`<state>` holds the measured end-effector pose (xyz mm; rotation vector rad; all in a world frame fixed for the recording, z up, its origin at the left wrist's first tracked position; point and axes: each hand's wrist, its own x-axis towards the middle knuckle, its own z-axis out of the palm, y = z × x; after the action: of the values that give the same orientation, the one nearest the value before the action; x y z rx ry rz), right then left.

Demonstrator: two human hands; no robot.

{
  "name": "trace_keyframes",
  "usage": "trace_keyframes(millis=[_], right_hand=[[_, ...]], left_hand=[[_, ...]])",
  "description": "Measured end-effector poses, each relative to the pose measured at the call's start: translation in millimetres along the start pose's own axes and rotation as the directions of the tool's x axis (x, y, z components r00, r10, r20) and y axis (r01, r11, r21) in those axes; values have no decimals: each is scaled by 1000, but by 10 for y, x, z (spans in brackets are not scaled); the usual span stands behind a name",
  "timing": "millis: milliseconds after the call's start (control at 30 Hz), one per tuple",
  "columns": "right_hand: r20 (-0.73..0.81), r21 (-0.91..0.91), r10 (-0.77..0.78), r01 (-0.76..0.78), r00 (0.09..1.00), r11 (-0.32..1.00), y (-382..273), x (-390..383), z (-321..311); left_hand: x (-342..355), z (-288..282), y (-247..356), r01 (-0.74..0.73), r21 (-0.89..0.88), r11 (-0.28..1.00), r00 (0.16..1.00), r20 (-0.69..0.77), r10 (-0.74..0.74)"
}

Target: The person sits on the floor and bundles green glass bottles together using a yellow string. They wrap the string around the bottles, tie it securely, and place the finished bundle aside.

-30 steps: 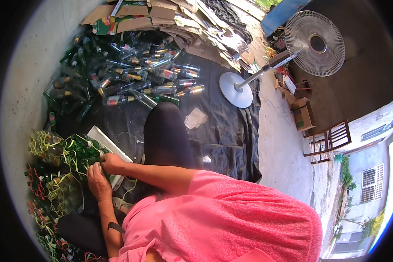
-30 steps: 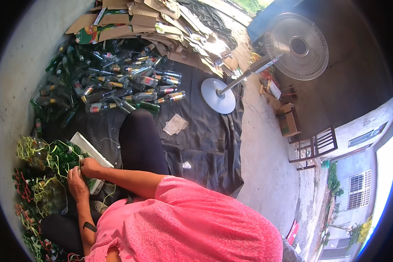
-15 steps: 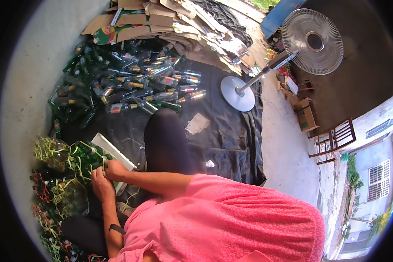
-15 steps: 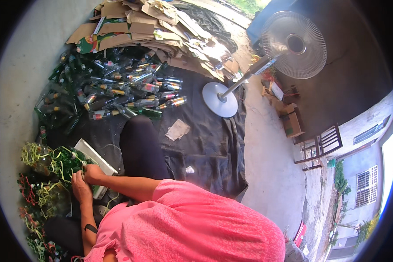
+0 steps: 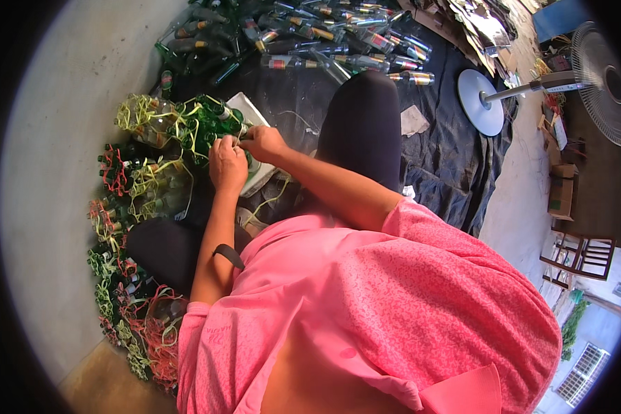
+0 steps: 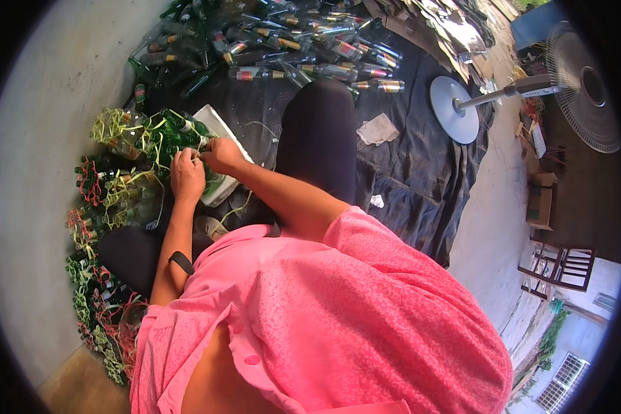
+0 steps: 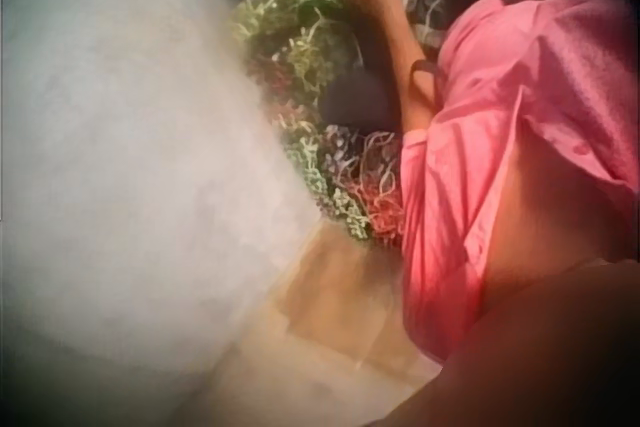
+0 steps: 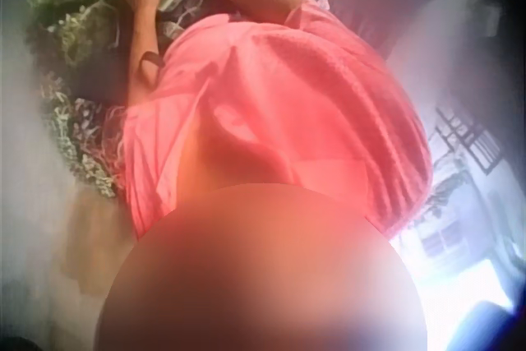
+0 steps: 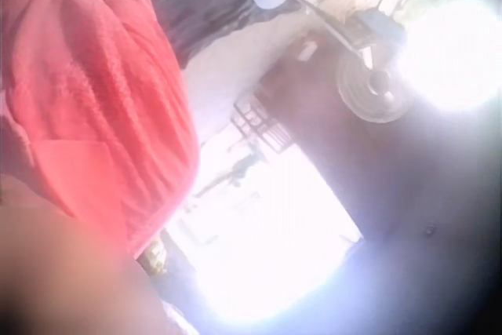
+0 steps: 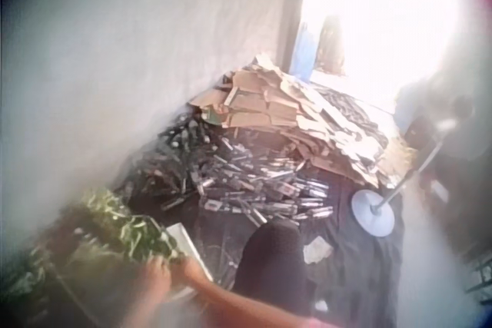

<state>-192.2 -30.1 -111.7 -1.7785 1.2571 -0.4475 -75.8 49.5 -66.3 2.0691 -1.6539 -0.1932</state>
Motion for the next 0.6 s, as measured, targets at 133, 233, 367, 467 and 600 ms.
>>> trace_keyframes(millis=[133,233,367,467,600], right_hand=[[-41,-38,-60,58,997,998,-13,0,44],[-79,-18,-58,57,995,998,-13,-1,52],[-93,25,-17,19,995,999,-62,-38,0],[-100,45,23,-19,995,999,-103,-88,-50],[-98,-36,-19,16,995,999,-83,-47,-24]], left_hand=[[44,-16,-65,6,-1,1000,998,63,-5],[117,-65,-26,43,44,998,988,143,-48],[170,-22,-88,41,97,994,975,214,-61],[169,-120,26,82,166,983,956,266,-125],[203,-420,214,-148,357,922,946,323,26]])
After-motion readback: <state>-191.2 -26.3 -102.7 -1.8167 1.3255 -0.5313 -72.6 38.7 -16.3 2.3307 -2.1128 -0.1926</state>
